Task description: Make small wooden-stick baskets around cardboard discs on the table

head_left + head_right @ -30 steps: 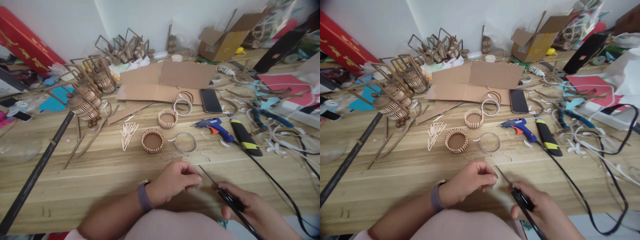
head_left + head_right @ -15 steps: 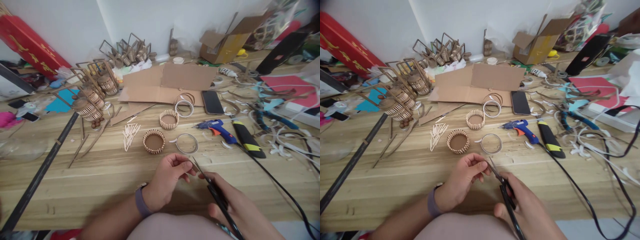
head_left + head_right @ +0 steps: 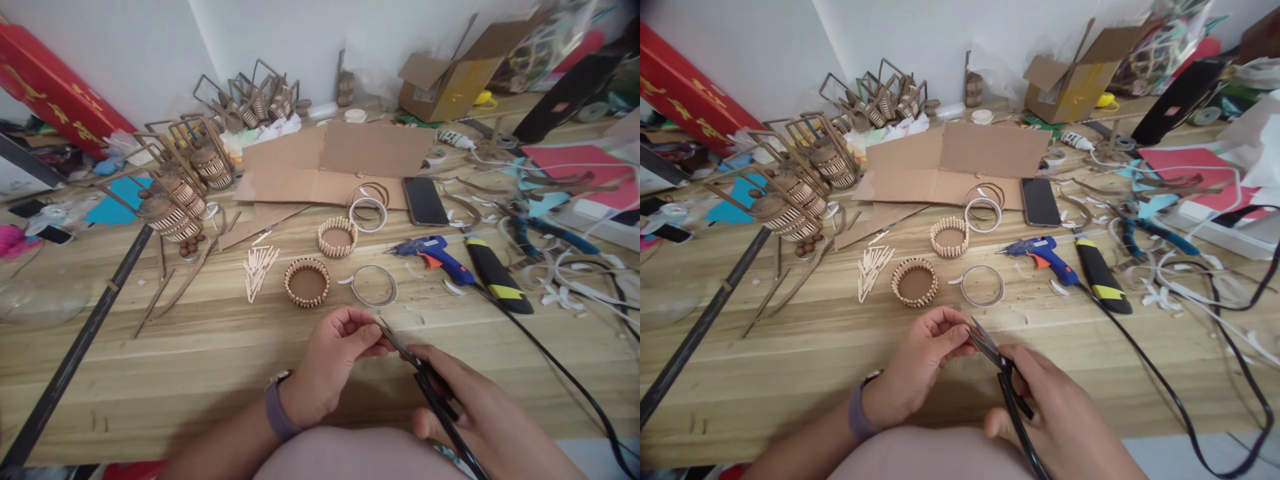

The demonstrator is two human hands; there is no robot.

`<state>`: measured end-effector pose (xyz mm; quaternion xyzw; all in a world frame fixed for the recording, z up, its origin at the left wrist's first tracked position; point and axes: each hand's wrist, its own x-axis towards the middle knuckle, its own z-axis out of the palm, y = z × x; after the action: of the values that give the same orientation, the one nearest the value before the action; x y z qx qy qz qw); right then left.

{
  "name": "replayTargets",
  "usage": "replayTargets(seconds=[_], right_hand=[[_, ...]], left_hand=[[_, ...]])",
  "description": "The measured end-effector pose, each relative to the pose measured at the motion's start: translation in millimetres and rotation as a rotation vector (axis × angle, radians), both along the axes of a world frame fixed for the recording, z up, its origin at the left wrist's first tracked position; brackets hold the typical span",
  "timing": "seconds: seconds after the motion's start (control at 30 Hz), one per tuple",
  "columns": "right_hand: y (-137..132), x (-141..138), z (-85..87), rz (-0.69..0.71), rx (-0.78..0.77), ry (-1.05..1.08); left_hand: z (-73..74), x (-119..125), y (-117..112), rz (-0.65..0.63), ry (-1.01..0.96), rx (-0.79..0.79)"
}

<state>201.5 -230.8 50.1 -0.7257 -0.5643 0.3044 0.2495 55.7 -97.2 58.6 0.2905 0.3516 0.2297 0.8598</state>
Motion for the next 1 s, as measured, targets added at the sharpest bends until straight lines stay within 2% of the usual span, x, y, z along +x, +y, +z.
replayTargets(seconds=[0.33,0.63,1.0], right_hand=[[-3.3,7.3,-6.1,0.038,-0.076,0.027],[-2.0,8.9,-4.7,0.074,-0.087,0.015],[0.9,5.7,6.5,0.059,-0.144,0.042]], left_hand=[[-1.5,-1.7,1.5,0.014,0.002,-0.05],[-2.3,-3.5,2.1,-0.004,-0.006,-0.043],[-2.2,-4.4,0.5,0.011,-0.008,-0.053]])
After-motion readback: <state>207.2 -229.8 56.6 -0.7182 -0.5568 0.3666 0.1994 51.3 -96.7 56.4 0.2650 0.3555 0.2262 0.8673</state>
